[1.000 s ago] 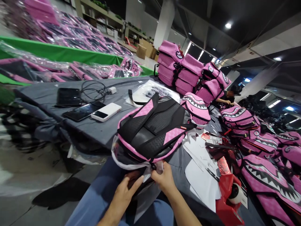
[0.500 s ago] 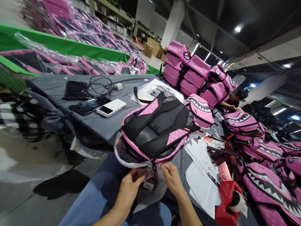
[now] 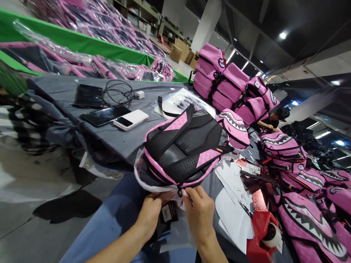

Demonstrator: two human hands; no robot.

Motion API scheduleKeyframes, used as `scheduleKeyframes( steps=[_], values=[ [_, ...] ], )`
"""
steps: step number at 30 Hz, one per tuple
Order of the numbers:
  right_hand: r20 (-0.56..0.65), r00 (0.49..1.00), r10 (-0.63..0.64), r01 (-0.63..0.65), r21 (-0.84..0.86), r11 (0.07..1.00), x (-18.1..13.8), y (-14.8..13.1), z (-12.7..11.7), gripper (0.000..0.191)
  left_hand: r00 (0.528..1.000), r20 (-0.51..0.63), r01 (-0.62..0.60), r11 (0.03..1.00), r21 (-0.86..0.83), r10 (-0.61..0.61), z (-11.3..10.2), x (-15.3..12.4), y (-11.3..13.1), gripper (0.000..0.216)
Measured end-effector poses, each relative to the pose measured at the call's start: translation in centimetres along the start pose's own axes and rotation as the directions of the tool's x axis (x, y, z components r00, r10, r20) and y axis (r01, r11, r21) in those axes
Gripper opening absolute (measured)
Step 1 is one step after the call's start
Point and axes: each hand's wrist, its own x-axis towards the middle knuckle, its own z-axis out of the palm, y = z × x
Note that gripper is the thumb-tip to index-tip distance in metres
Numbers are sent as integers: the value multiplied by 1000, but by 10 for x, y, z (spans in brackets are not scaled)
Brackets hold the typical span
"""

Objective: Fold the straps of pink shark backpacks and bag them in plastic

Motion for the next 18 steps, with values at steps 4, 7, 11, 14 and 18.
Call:
scheduleKeyframes(
  steps=[4,7,11,14,18],
  values=[
    [-15,999,-44,42,-104,994,-6,-18,12,29,1000,-6,-16,1000,2,16,-1,-11,-1,38],
    [-49,994,-93,85,-140,986,-19,-26,29,25,997,-34,-61,997,45,62,-7,-13,-3,38],
    [-42,994,-101,96,-113,989,-34,-30,36,19,997,-22,-67,995,76,69,-11,-11,-1,40],
    [-11,997,-75,74,-93,993,-40,-31,31,23,1000,-8,-29,999,37,29,-10,-13,1,47],
    [16,1000,-1,3,-74,997,-46,-32,32,28,999,32,44,998,-43,-43,-8,-15,0,50]
  ],
)
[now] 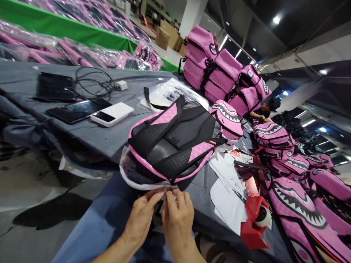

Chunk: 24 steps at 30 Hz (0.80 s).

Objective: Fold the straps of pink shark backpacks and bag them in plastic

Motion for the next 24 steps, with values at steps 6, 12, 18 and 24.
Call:
scheduleKeyframes(
  steps=[6,12,18,24],
  values=[
    [-27,998,50,-47,92,995,-5,-2,7,32,994,-107,31,999,-18,-33,8,1,1,52],
    [-213,968,134,-124,57,991,2,9,6,22,995,-94,30,999,-16,-32,9,0,1,60],
    [-222,968,116,-112,27,993,6,13,15,33,994,-106,38,999,9,-36,1,-1,0,67],
    [-232,938,258,-207,221,953,9,28,1,8,996,-92,15,1000,28,-12,-1,2,-3,62]
  ],
)
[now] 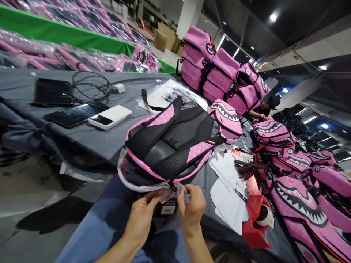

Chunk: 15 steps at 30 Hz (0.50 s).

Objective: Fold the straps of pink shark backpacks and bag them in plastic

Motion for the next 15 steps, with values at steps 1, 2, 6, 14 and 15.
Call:
scheduleKeyframes(
  steps=[1,2,6,14,15],
  values=[
    [44,997,57,-59,50,997,2,1,-3,12,1000,4,0,1000,-3,0,1,0,0,60],
    [92,989,117,-126,101,987,5,1,-6,16,1000,10,3,1000,-7,-3,2,0,0,59],
    [168,971,171,-202,189,961,17,-7,-12,16,1000,18,13,999,-41,-12,11,0,4,56],
    [34,968,-249,250,-195,948,25,-46,8,26,999,45,19,995,-95,-14,14,-4,13,52],
    [43,964,-263,266,-221,939,21,-49,12,28,999,48,30,994,-105,-25,13,-4,13,50]
  ],
)
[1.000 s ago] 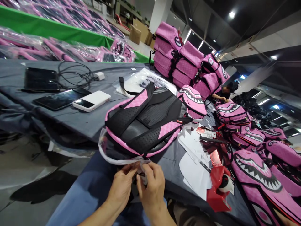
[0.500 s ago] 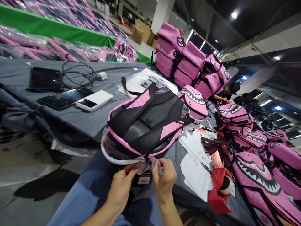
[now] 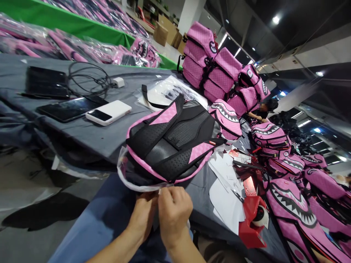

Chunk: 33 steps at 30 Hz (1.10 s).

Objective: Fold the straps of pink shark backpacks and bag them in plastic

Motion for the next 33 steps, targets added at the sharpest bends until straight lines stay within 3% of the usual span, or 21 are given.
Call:
scheduleKeyframes(
  steps=[8,14,20,23,25,29,33],
  values=[
    [101,995,-19,20,-2,1000,-31,8,5,17,998,31,49,998,-35,-48,-5,2,2,39],
    [34,999,30,-32,67,997,-37,8,6,22,998,66,7,1000,9,-8,-3,-1,3,43],
    [39,999,38,-42,134,990,-38,8,3,20,994,-43,-96,993,70,100,-2,8,-6,49],
    [-24,999,30,-25,203,979,-41,10,0,17,985,-90,-139,985,101,149,0,12,-12,50],
    [-69,993,100,-82,227,971,-43,10,1,18,979,-95,-167,978,123,179,2,13,-16,50],
    [-91,958,272,-261,120,958,-38,10,13,13,970,-94,-207,964,166,224,2,12,-19,49],
    [-153,968,201,-196,47,979,-33,11,29,19,968,-102,-198,948,249,229,-7,9,-15,46]
  ],
)
